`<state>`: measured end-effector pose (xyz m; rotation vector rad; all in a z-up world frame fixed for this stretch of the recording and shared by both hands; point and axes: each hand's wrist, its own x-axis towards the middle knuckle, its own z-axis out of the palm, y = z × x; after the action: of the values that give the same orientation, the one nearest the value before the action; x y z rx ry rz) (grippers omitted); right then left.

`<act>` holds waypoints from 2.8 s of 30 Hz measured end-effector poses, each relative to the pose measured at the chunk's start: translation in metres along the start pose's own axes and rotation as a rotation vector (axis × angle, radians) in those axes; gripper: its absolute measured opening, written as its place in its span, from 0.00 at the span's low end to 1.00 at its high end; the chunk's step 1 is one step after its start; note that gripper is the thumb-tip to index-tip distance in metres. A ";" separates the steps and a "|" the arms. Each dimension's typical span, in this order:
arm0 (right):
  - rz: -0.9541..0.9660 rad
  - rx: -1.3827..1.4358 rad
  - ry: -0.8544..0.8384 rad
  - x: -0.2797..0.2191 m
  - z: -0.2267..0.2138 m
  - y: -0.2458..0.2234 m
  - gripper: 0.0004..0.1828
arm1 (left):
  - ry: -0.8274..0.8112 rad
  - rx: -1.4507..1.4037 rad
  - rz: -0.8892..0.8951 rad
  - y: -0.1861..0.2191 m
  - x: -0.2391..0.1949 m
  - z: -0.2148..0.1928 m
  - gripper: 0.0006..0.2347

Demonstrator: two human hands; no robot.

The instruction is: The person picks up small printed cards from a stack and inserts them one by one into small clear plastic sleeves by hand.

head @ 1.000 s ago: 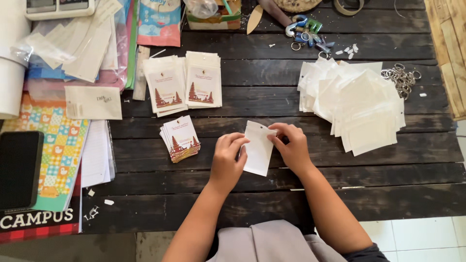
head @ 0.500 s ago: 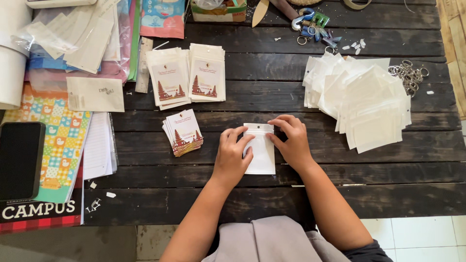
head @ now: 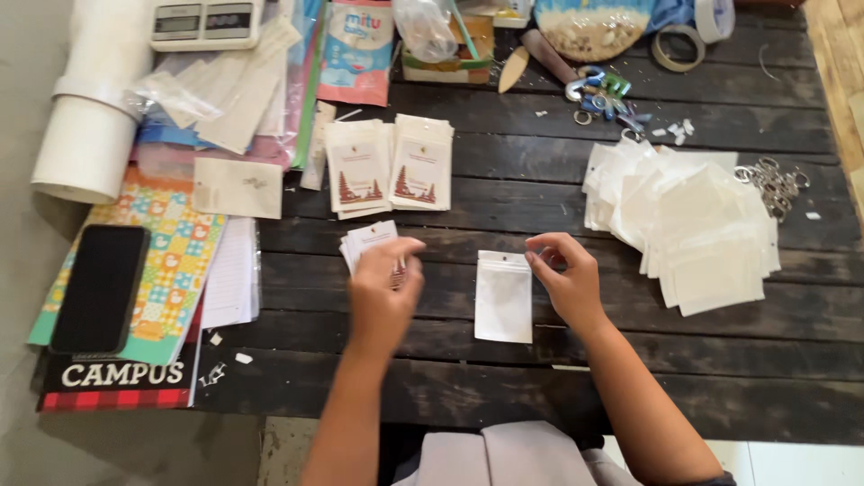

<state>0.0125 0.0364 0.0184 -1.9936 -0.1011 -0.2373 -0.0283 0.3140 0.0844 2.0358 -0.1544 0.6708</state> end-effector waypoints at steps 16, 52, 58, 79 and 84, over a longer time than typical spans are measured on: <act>0.058 -0.147 -0.400 0.031 0.151 -0.070 0.21 | 0.245 0.384 -0.155 -0.143 -0.012 -0.009 0.09; 0.300 0.469 -0.256 0.038 0.069 -0.026 0.10 | 0.223 0.345 -0.158 -0.148 -0.017 -0.007 0.11; 0.288 0.513 -0.094 0.035 0.005 0.010 0.10 | 0.313 0.416 0.010 -0.113 -0.008 0.003 0.15; 0.198 0.625 0.050 0.036 -0.011 0.058 0.06 | -0.464 0.474 -0.048 -0.062 -0.025 0.132 0.21; 0.195 0.777 0.044 0.033 -0.013 0.034 0.09 | -0.453 0.277 -0.116 -0.056 -0.019 0.129 0.15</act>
<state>0.0497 0.0093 0.0000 -1.2130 0.0302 -0.0913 0.0278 0.2339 -0.0187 2.4204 -0.2132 0.1536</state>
